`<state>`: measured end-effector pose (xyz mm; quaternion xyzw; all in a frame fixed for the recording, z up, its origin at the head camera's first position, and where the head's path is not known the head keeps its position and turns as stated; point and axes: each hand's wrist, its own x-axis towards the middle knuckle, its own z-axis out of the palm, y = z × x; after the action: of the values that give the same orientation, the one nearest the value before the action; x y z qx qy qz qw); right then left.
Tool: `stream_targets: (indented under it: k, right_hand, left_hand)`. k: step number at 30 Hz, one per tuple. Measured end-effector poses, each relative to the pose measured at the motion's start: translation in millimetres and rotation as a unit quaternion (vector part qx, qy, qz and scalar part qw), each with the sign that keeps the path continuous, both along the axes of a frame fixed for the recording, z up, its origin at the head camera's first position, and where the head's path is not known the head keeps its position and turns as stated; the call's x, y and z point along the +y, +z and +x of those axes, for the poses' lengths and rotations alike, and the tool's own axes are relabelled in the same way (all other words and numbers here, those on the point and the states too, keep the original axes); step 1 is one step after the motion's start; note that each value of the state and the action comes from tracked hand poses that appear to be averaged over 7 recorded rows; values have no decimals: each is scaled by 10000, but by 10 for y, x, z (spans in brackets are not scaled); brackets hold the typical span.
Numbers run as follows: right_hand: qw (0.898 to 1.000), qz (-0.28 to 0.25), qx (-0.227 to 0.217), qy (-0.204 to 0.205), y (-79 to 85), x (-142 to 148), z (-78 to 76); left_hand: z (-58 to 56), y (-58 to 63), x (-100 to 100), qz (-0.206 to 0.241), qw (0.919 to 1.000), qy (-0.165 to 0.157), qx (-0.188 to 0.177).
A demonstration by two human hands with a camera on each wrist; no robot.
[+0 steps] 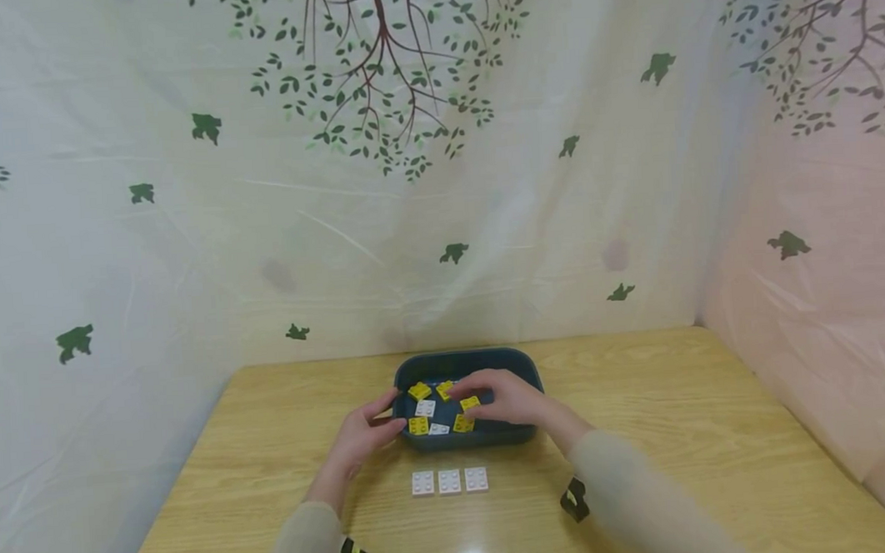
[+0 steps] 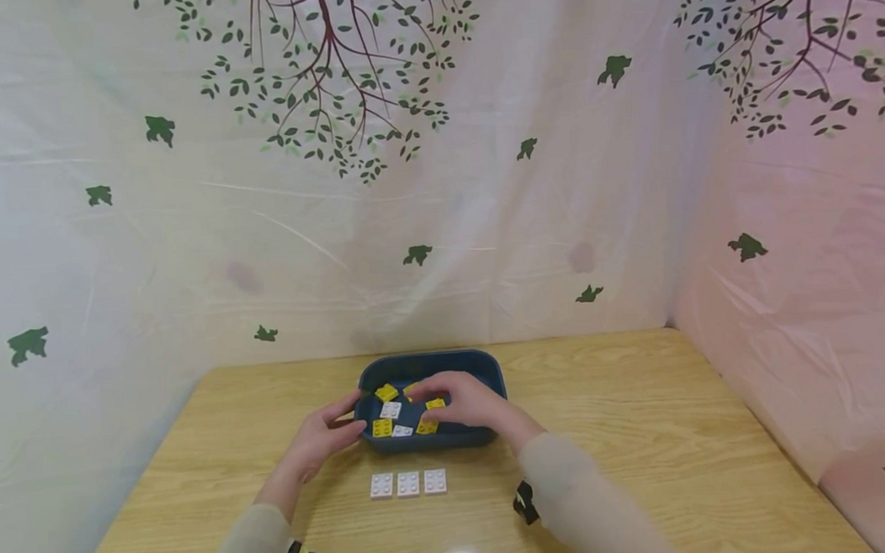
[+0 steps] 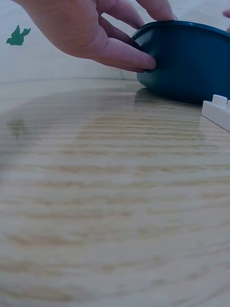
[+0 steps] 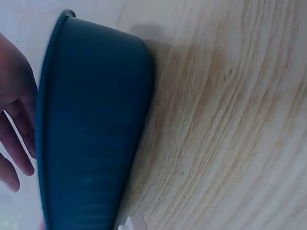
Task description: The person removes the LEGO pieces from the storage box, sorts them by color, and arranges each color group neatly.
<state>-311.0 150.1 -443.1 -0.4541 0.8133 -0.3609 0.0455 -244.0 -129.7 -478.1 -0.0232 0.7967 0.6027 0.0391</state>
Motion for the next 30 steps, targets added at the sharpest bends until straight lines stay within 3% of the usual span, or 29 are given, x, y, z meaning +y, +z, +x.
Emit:
stream_targets:
  k: [9,14,21,30]
  right_hand:
    - [9990,405,172,-101,-173,-170,-168]
    - [9985,514,184,83,-232,-243,-227]
    - [9960,637,429,461,-267,-339,-254]
    - [9931,1028,292,480,-282,-413,-224]
  left_hand:
    - [11,-11,-12,120,9999,-52,63]
    - [8,-20,-12,104,9998,-116,159]
    - [34,-9,-14,30,9998,-96,151]
    - [51,-18,-4,53,9999,-86,121]
